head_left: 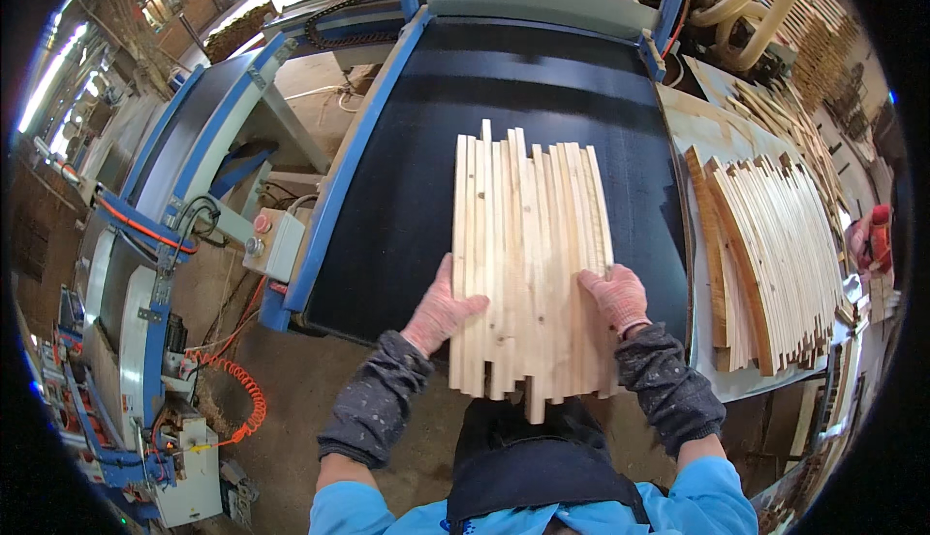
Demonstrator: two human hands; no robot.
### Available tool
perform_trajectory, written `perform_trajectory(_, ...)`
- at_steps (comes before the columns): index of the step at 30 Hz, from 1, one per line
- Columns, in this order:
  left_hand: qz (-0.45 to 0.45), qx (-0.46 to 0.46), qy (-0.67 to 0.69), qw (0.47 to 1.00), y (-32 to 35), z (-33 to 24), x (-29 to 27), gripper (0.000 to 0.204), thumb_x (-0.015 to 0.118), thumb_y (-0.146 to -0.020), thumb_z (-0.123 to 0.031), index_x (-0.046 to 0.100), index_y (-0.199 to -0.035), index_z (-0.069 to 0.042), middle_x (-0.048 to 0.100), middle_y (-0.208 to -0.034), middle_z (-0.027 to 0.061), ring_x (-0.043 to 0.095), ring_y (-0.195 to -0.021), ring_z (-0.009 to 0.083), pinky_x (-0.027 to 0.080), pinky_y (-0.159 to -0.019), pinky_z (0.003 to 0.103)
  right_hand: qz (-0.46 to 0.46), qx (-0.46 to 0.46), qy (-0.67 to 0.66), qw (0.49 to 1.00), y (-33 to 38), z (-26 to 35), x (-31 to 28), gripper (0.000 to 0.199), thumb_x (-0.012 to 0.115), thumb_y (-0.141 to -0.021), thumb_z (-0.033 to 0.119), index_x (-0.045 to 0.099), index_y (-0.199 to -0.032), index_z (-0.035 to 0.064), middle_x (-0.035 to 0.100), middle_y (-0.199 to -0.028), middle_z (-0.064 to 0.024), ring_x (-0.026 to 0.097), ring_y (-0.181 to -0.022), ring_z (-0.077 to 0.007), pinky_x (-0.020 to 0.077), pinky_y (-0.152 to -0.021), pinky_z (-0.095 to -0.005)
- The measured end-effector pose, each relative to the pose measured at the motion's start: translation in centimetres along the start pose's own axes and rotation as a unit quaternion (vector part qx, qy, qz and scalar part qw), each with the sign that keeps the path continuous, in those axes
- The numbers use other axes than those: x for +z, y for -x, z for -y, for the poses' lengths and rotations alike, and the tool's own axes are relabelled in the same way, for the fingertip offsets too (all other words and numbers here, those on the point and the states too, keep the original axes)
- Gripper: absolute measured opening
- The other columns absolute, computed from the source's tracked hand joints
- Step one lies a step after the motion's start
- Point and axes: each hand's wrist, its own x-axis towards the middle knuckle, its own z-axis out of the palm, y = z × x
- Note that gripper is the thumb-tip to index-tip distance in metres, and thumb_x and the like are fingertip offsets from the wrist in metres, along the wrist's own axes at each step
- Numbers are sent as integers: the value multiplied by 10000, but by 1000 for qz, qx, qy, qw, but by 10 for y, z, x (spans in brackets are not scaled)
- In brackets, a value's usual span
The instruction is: The person repeatedly picks up bundles of thin wooden slats from a metal table and places them onto a moving conveyor belt. The person wears gloves and handles the wood by hand, organizing the slats into neat stacks as they transfer them.
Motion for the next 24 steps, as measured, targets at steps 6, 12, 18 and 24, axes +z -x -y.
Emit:
perform_trajectory(6, -26, -183, -609, 771, -47, -53, -77, 967, 739, -857, -739, 514, -1570, -125, 560, -1508, 236, 598, -1348, 394, 488, -1155, 501, 64, -44, -14, 997, -4, 65, 29, 682, 752, -915, 603, 758, -1082, -58, 774, -1062, -282, 756, -1031, -436, 596, -917, -495)
perform_trajectory(12, -242, -151, -608, 740, -21, -61, -126, 981, 739, -921, -627, 445, -1616, -1, 513, -1574, 258, 513, -1453, 405, 418, -1220, 500, 115, -93, -75, 986, -7, 143, 89, 689, 757, -909, 528, 692, -1225, -81, 757, -1142, -293, 748, -1101, -428, 592, -980, -479)
perform_trajectory(18, -347, 111, -374, 853, 60, -49, -144, 745, 812, -934, -291, 530, -1535, 47, 580, -1512, 258, 543, -1420, 375, 455, -1187, 438, 146, -54, -79, 985, -8, 217, 122, 754, 716, -910, 518, 651, -1266, -145, 698, -1224, -361, 739, -1148, -427, 603, -991, -469)
perform_trajectory(24, -270, 154, -227, 923, 83, -52, -81, 472, 612, -1061, -65, 571, -1517, 46, 633, -1467, 150, 615, -1318, 267, 468, -1169, 411, 302, -123, -197, 925, -17, 198, 93, 534, 763, -860, 437, 774, -1112, -34, 785, -1034, -264, 777, -984, -385, 617, -876, -443)
